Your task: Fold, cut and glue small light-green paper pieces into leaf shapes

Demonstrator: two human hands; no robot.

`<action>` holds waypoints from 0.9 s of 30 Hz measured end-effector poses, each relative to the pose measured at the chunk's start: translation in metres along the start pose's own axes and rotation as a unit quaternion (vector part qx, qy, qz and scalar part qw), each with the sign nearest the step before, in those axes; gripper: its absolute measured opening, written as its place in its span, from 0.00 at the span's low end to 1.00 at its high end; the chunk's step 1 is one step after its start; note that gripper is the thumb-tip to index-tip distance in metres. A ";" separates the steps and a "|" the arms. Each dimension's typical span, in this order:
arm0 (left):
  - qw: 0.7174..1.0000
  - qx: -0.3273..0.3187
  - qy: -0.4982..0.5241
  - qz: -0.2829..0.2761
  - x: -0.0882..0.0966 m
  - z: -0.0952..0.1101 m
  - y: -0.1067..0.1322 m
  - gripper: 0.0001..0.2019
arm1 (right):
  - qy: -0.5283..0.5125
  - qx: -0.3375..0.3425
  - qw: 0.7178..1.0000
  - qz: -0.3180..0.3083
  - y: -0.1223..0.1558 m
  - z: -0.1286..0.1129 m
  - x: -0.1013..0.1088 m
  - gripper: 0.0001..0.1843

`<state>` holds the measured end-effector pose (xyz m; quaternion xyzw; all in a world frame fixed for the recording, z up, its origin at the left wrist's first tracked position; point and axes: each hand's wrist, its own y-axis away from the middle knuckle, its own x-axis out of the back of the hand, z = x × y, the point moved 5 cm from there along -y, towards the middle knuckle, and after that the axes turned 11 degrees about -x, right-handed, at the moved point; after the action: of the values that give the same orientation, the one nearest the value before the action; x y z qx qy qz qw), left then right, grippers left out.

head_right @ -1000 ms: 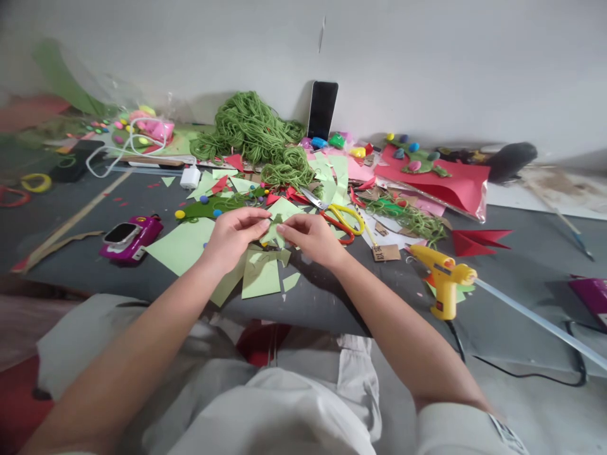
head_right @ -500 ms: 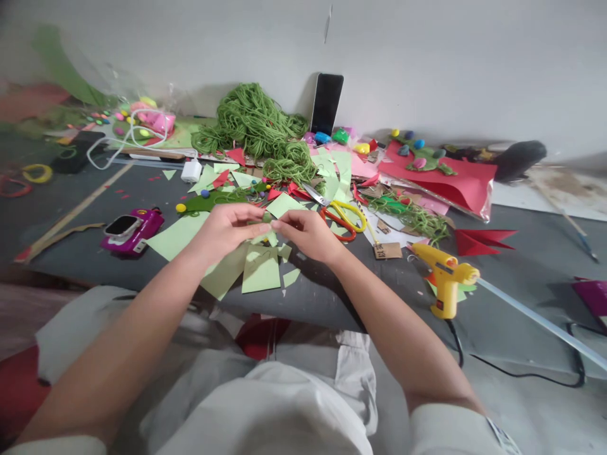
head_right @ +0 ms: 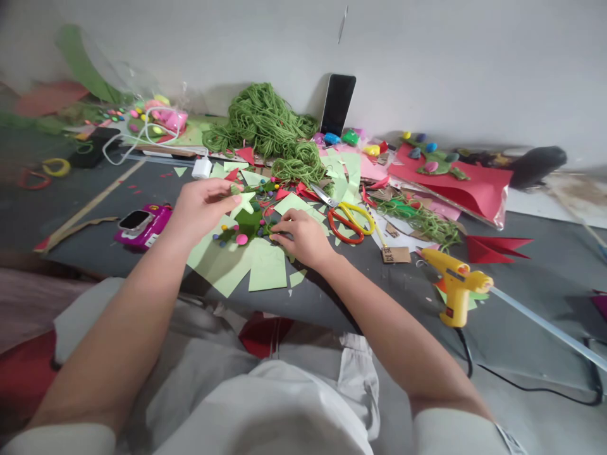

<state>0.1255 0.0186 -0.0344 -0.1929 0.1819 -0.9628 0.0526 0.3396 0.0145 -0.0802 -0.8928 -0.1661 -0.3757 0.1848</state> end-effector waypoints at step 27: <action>0.959 -0.019 0.044 -0.279 -0.051 0.013 0.021 0.10 | -0.479 -0.169 0.861 -0.035 0.004 0.011 0.048 0.20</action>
<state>0.1786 0.0035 -0.0489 -0.1942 0.1415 -0.9430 -0.2301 0.3800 0.0236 -0.0535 -0.9738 -0.1990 0.0701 -0.0844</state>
